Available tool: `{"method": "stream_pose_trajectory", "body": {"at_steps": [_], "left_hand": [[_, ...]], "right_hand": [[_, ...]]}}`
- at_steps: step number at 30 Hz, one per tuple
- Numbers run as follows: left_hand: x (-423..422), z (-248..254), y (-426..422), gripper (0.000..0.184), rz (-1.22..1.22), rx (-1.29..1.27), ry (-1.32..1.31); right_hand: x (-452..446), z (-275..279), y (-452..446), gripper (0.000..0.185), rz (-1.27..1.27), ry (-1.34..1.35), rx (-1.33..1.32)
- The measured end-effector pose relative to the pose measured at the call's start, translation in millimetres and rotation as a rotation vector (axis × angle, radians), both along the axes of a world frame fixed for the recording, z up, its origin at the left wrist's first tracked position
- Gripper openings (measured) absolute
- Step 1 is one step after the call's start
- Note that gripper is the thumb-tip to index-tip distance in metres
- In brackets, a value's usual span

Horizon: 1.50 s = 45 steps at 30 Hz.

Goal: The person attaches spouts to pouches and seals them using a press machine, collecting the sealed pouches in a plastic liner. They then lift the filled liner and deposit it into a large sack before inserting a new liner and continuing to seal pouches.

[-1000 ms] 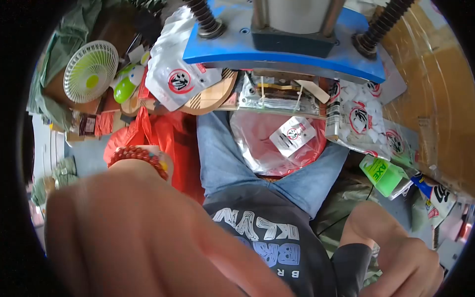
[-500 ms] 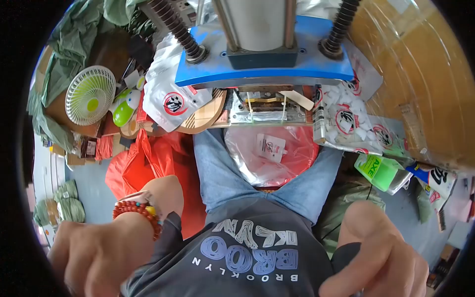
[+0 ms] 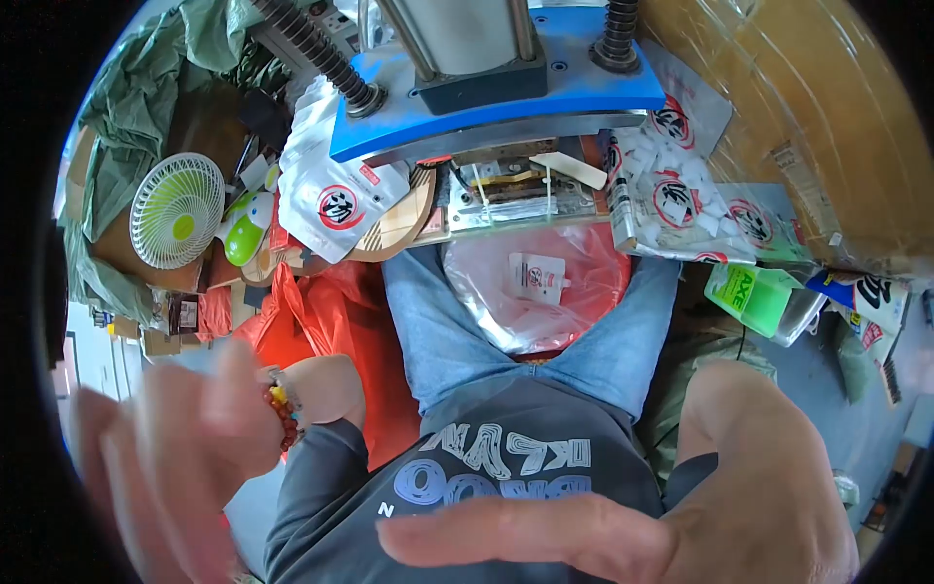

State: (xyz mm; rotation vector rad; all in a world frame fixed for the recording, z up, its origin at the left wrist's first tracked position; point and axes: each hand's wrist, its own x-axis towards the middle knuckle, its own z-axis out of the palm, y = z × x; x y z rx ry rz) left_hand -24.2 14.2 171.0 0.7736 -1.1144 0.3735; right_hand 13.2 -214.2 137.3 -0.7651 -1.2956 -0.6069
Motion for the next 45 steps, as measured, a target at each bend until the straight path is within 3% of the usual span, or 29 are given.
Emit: {"method": "stream_pose_trajectory", "body": {"at_steps": [13, 35, 45], "left_hand": [[-5.9, -10.3, 9.2, 0.021, 0.41, 0.088, -0.059], [0.4, -17.0, 19.4, 0.023, 0.592, 0.078, -0.103], [6.6, -19.7, 21.3, 0.024, 0.806, 0.109, -0.135]], "right_hand": [[-5.8, 1.6, 5.6, 0.02, -0.018, -0.019, 0.008], [-3.4, 3.8, 14.7, 0.026, -0.071, -0.009, 0.042], [4.3, 4.6, 14.8, 0.029, -0.186, 0.12, -0.024]]}}
